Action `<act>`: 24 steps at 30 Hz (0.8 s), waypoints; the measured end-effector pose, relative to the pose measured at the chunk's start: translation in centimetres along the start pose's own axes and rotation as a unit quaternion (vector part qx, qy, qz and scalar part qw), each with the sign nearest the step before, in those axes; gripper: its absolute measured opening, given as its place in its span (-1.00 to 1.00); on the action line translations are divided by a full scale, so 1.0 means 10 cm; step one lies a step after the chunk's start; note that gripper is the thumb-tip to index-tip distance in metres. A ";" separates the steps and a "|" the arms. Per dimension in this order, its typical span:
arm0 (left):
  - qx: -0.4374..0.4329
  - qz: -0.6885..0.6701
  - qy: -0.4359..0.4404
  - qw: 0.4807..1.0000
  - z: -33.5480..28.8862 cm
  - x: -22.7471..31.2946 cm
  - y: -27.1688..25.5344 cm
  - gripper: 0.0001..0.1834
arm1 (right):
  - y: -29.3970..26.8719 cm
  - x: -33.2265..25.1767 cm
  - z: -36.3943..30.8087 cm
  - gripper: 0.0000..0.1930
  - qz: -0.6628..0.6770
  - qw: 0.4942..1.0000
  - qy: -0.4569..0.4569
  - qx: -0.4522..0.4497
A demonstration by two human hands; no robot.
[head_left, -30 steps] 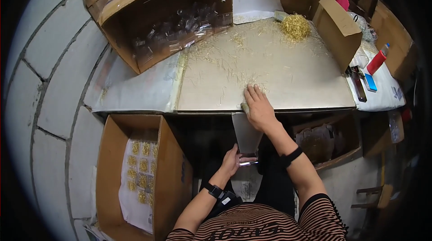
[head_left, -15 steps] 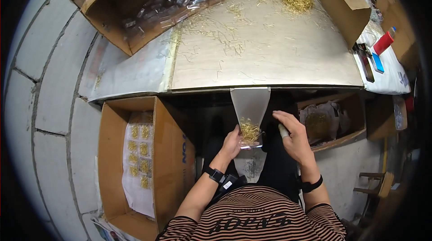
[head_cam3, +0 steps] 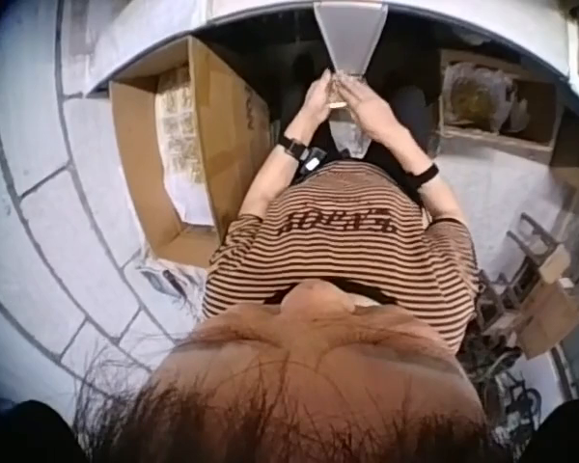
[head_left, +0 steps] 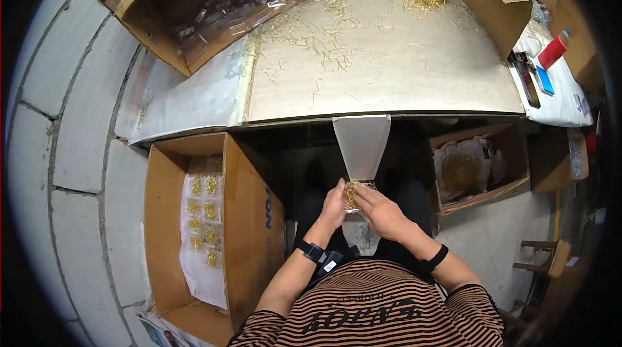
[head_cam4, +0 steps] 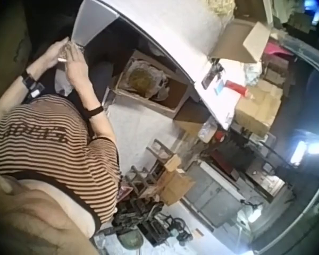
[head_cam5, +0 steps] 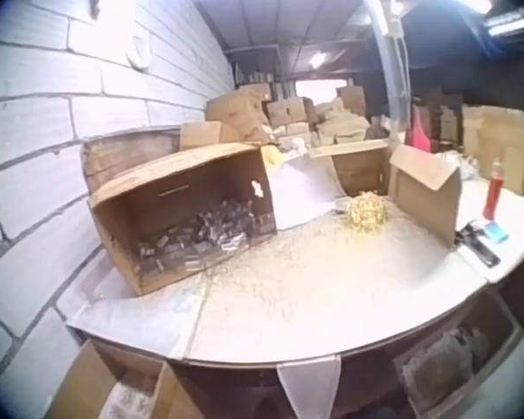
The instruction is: Packaging small gold-colored components into plastic containers and organizing them in boxes.
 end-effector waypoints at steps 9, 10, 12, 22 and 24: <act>0.011 0.066 0.017 0.998 -0.34 0.27 0.21 -0.68 | -0.34 -0.34 -0.02 -0.55 0.066 0.996 -0.029 0.054; 0.000 0.047 0.016 0.999 -0.38 0.33 0.28 -0.74 | -0.46 -0.34 0.00 -0.56 0.079 0.992 -0.017 0.096; -0.016 0.043 0.014 0.999 -0.47 0.45 0.38 -0.75 | -0.62 -0.31 0.06 -0.62 0.077 0.985 0.004 0.156; -0.029 0.034 0.037 0.998 -0.66 0.62 0.49 -0.69 | -0.47 -0.55 0.11 -0.64 0.013 0.993 -0.037 0.108; -0.017 0.030 0.071 0.997 -0.65 0.66 0.48 -0.70 | -0.51 -0.63 0.08 -0.61 -0.036 0.991 -0.062 0.116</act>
Point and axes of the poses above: each hand's wrist, its own z-axis towards the middle knuckle, its own y-axis out of the palm, x = y × z, the point moved 8 cm from there along z, towards the middle knuckle, and after that the axes turned 7 degrees about z, right-handed, at the moved point
